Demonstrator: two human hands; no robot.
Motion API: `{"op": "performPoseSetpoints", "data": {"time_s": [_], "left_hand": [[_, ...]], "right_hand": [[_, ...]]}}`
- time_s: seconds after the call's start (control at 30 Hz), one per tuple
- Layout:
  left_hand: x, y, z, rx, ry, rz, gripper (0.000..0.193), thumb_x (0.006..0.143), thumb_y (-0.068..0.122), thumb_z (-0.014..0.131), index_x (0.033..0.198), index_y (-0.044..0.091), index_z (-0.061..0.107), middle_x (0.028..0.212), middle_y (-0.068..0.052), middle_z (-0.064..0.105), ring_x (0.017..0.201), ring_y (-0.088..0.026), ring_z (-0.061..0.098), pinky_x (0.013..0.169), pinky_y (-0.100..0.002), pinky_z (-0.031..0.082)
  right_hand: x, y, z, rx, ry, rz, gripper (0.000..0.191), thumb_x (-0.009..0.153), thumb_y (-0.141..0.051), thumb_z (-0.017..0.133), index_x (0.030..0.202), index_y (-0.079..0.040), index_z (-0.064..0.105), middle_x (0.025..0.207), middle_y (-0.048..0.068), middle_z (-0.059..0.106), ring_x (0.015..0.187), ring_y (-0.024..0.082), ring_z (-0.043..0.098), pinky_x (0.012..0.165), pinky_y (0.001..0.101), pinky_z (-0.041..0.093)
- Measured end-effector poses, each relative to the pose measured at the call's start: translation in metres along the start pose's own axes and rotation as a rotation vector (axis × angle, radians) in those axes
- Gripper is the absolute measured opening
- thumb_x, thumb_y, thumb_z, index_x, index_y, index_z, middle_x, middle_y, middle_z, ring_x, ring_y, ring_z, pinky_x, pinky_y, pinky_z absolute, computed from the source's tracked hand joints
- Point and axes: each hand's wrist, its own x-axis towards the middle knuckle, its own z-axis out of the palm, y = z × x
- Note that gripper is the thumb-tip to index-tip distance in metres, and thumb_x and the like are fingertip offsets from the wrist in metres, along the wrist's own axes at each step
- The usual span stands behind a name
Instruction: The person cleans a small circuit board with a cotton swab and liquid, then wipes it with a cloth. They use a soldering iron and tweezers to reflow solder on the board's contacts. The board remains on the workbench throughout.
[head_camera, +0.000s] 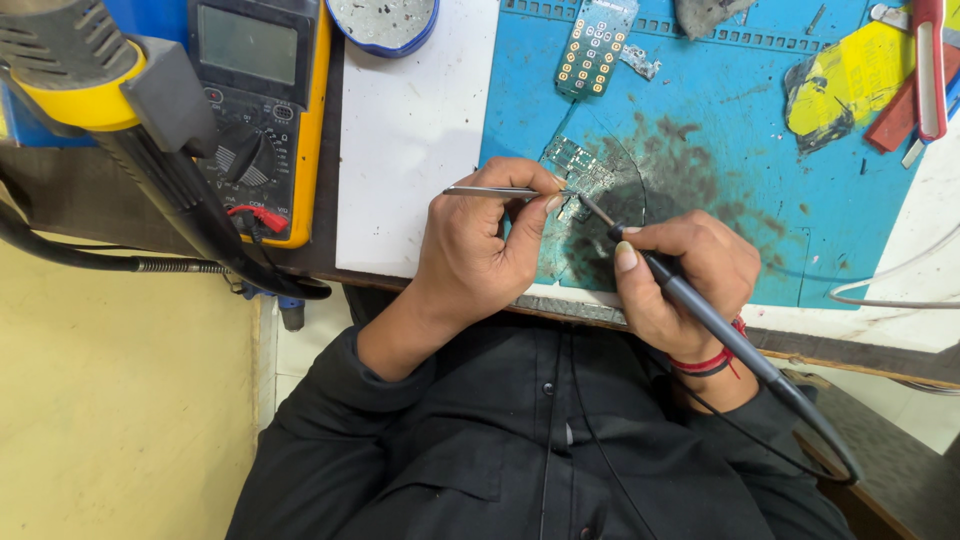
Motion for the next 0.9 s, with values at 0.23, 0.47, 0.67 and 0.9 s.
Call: {"op": "performPoseSetpoints", "data": {"time_s": [0.23, 0.47, 0.67, 0.9], "left_hand": [[-0.001, 0.000, 0.000, 0.004, 0.002, 0.014, 0.011, 0.102, 0.003, 0.070, 0.111, 0.004, 0.064, 0.094, -0.007, 0.072, 0.075, -0.014, 0.070, 0.066, -0.027, 0.053], [0.000, 0.000, 0.000, -0.008, -0.007, -0.016, 0.010, 0.101, 0.003, 0.070, 0.108, 0.005, 0.064, 0.096, -0.007, 0.074, 0.072, -0.014, 0.069, 0.061, -0.027, 0.050], [-0.001, 0.000, -0.001, 0.003, -0.008, 0.005, 0.011, 0.101, 0.002, 0.070, 0.109, 0.004, 0.064, 0.095, -0.007, 0.073, 0.074, -0.016, 0.070, 0.065, -0.028, 0.052], [-0.001, -0.001, 0.000, 0.001, -0.004, 0.018, 0.011, 0.100, 0.001, 0.070, 0.109, 0.004, 0.064, 0.098, -0.007, 0.073, 0.078, -0.017, 0.072, 0.070, -0.028, 0.056]], "right_hand": [[-0.002, 0.001, -0.001, 0.006, -0.007, 0.004, 0.010, 0.092, -0.003, 0.075, 0.099, -0.003, 0.067, 0.087, 0.010, 0.068, 0.066, 0.021, 0.063, 0.061, 0.0299, 0.046], [-0.006, -0.002, 0.005, -0.013, 0.195, 0.063, 0.020, 0.102, -0.013, 0.078, 0.108, 0.000, 0.063, 0.094, 0.014, 0.062, 0.077, 0.025, 0.060, 0.069, 0.0320, 0.046], [-0.010, 0.006, 0.004, -0.007, 0.131, 0.001, 0.021, 0.103, -0.017, 0.075, 0.112, -0.001, 0.065, 0.087, 0.012, 0.066, 0.073, 0.025, 0.062, 0.067, 0.0321, 0.046], [-0.014, 0.010, 0.006, 0.040, 0.082, 0.003, 0.011, 0.106, -0.011, 0.067, 0.106, -0.001, 0.062, 0.088, 0.011, 0.066, 0.072, 0.024, 0.062, 0.067, 0.0318, 0.047]]}}
